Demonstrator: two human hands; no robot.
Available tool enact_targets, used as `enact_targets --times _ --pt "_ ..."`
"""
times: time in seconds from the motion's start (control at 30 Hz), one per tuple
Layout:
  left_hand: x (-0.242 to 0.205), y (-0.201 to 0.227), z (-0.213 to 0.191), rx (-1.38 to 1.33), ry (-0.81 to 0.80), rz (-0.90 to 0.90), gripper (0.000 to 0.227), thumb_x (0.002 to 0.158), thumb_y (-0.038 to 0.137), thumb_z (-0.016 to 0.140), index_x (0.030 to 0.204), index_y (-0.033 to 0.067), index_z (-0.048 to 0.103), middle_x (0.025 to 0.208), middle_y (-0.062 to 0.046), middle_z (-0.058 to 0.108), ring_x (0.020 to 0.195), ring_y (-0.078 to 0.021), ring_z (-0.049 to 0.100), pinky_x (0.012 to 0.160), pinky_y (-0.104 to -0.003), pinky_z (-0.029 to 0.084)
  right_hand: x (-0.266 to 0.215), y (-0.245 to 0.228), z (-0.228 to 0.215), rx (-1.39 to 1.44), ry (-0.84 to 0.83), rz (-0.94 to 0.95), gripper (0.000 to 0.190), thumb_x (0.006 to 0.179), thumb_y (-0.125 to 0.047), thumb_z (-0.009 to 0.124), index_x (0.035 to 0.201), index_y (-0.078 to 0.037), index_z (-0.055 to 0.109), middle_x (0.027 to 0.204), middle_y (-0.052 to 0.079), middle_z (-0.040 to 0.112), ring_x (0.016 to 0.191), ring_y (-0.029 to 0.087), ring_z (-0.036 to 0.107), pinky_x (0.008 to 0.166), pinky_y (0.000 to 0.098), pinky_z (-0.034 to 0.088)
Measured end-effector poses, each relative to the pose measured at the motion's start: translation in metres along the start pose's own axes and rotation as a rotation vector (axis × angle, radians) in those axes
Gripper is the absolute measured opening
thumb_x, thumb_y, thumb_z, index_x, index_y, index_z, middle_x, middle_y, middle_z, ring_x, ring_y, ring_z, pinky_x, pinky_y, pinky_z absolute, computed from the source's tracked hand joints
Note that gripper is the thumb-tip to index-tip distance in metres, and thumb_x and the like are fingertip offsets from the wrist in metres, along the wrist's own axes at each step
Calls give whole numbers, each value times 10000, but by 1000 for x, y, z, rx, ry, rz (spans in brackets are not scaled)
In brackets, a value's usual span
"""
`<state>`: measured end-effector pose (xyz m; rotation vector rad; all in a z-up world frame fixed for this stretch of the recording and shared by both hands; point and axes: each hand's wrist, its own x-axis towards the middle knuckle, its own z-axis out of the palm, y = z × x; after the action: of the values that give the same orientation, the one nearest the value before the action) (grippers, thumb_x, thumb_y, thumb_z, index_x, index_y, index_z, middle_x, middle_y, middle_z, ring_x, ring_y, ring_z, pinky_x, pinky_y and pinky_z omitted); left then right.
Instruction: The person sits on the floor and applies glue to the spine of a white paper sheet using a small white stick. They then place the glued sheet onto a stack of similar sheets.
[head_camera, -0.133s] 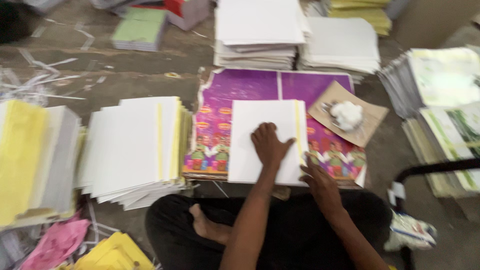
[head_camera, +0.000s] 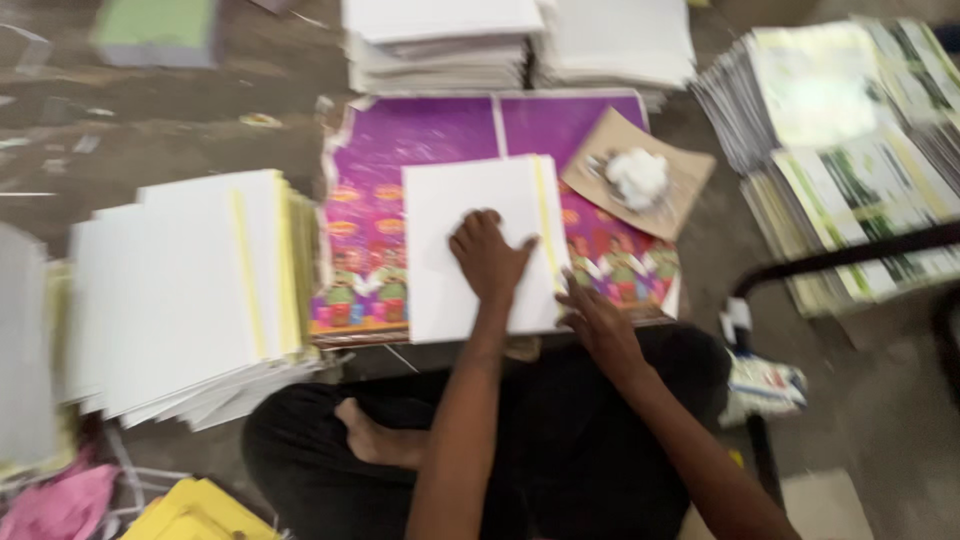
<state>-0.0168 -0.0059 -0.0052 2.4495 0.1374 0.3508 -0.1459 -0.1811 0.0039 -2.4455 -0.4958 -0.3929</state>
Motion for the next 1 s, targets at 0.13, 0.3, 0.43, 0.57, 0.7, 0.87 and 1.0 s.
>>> enact_targets --times 0.13,0.3,0.43,0.57,0.7,0.87,1.0 --pt "7 1 -7 -2 55 37 660 649 512 904 1069 115 586 1163 -93 520 1142 -311 463 1070 -478 323 32 26 -4 35 35 81 870 877 36 750 1613 -117 312 1134 192 728 908 336 744 766 407 577" --pt "6 10 -18 -35 59 31 673 618 489 919 1061 110 581 1154 -80 517 1139 -302 457 1066 -461 328 136 70 27 49 81 -43 968 859 32 760 1650 -223 264 985 113 767 906 278 755 813 400 583" --pt "7 12 -23 -19 41 28 671 629 480 921 1068 104 580 1152 -82 511 1132 -298 456 1068 -464 325 219 106 46 27 112 -49 929 888 86 708 1647 -222 271 913 72 782 808 231 769 760 369 598" --pt "7 15 -25 -2 55 42 680 630 475 921 1078 97 576 1163 -89 511 1142 -301 456 1077 -467 322 250 125 58 -26 65 -50 906 910 71 715 1642 -224 271 919 76 784 800 266 749 749 393 579" --pt "6 14 -24 -30 43 32 682 619 470 923 1075 102 574 1167 -91 510 1146 -304 453 1072 -471 323 212 109 46 -16 75 -111 924 891 63 721 1649 -207 266 1121 113 789 976 314 757 794 387 592" --pt "5 12 -20 -16 96 67 714 598 483 933 1072 93 568 1143 -100 500 1121 -316 449 1056 -481 324 87 30 11 -40 -34 71 824 891 28 726 1602 -112 334 1138 131 768 926 315 736 793 417 582" --pt "6 10 -20 -24 101 65 671 624 476 931 1045 106 563 1122 -80 493 1106 -303 452 1053 -468 330 17 -24 -4 27 22 118 746 879 40 713 1560 -100 442 1191 129 752 983 278 755 829 370 617"
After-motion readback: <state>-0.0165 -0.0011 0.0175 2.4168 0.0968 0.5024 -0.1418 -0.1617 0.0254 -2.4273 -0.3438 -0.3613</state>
